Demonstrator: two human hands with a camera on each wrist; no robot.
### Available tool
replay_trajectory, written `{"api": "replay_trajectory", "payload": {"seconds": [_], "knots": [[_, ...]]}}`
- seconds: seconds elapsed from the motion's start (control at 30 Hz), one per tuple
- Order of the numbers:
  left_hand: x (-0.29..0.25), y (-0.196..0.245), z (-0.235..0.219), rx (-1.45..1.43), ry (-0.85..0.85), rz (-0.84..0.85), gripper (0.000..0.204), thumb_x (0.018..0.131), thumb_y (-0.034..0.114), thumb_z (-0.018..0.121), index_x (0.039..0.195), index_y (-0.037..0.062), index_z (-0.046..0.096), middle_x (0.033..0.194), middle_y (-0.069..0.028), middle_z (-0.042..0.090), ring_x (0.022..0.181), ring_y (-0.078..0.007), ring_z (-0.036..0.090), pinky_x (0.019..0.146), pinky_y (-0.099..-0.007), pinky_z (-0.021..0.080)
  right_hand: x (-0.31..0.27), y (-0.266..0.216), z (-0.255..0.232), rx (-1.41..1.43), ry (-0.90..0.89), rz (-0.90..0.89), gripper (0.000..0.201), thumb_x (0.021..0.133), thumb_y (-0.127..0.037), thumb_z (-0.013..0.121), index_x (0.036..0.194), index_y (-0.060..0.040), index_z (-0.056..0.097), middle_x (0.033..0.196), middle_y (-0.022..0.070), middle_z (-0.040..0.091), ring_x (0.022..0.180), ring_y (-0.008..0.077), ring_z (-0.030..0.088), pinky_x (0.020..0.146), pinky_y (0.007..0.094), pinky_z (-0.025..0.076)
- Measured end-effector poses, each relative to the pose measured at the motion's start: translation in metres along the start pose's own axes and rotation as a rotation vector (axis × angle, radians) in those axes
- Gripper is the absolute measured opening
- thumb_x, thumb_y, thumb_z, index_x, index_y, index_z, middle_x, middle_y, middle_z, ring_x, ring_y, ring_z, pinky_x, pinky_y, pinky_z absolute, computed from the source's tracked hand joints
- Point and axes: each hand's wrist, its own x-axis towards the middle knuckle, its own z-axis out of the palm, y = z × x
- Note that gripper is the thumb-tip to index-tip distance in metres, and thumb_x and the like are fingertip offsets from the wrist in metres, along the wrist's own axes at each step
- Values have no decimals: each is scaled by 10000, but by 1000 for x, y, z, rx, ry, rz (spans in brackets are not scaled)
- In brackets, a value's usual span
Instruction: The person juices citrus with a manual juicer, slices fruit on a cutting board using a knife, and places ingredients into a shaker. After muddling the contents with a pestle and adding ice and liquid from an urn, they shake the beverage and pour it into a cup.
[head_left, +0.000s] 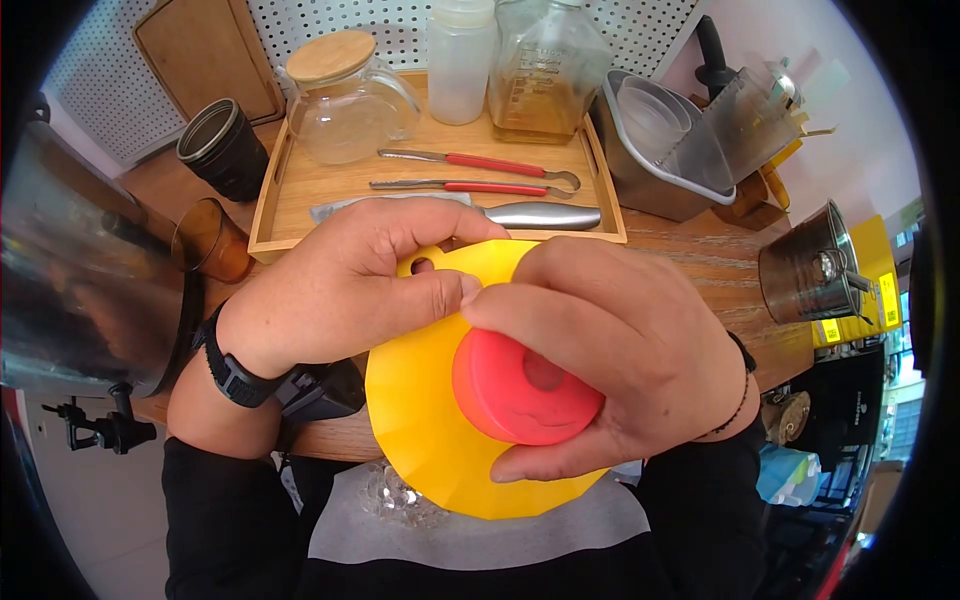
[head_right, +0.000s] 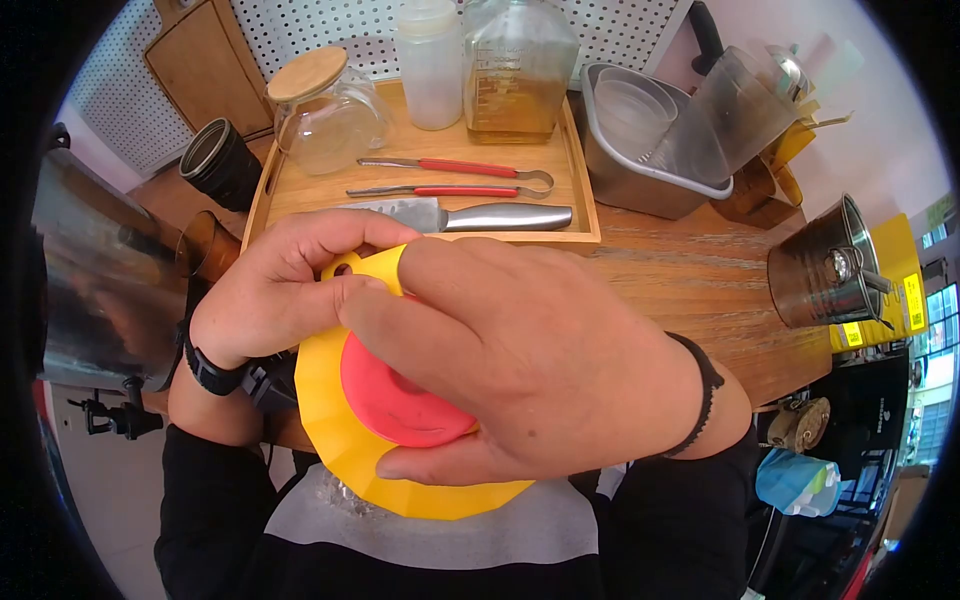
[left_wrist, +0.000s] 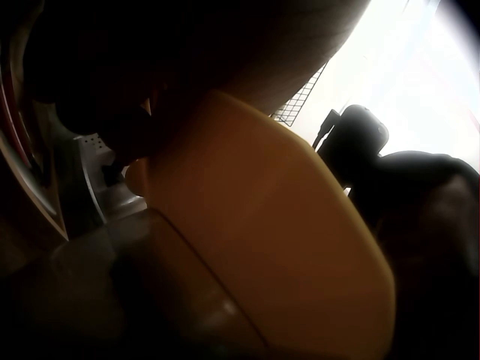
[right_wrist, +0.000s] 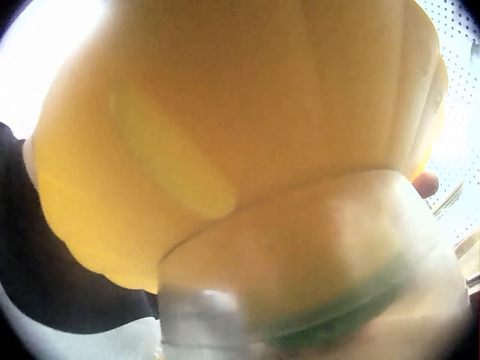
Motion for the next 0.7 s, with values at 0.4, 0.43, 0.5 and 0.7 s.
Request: {"api": "replay_trajectory", "payload": {"seconds": [0.4, 0.43, 0.5, 0.7], "knots": [[-2, 2, 1, 30, 4, 11, 332, 934, 100, 616, 1242, -12, 564, 1159, -64, 616, 1046, -128, 577, 925, -262, 463, -4, -1, -10, 30, -137, -59, 707, 621, -365, 844, 1201, -53, 587, 1037, 148, 566, 814, 306, 593, 690, 360, 500], [-1, 3, 1, 30, 11, 1, 330, 933, 94, 615, 1242, -13, 565, 1159, -64, 616, 1045, -128, 576, 925, -260, 461, -4, -2, -8, 29, -135, -57, 707, 621, -365, 844, 1201, -53, 587, 1037, 148, 566, 814, 306, 593, 690, 360, 500], [-1, 4, 2, 32, 13, -11, 329, 932, 88, 615, 1241, -14, 565, 1158, -63, 617, 1044, -127, 576, 925, -259, 460, -2, -5, -5, -54, -43, -1, 735, 607, -408, 853, 1182, -37, 587, 1005, 147, 571, 786, 308, 594, 668, 352, 500], [-1, 3, 1, -33, 8, -13, 317, 933, 57, 599, 1240, -15, 566, 1156, -64, 619, 1042, -128, 579, 924, -259, 462, 2, 4, -6, 89, 7, -109, 700, 622, -373, 849, 1177, -36, 587, 999, 143, 570, 795, 306, 592, 677, 356, 503]]}}
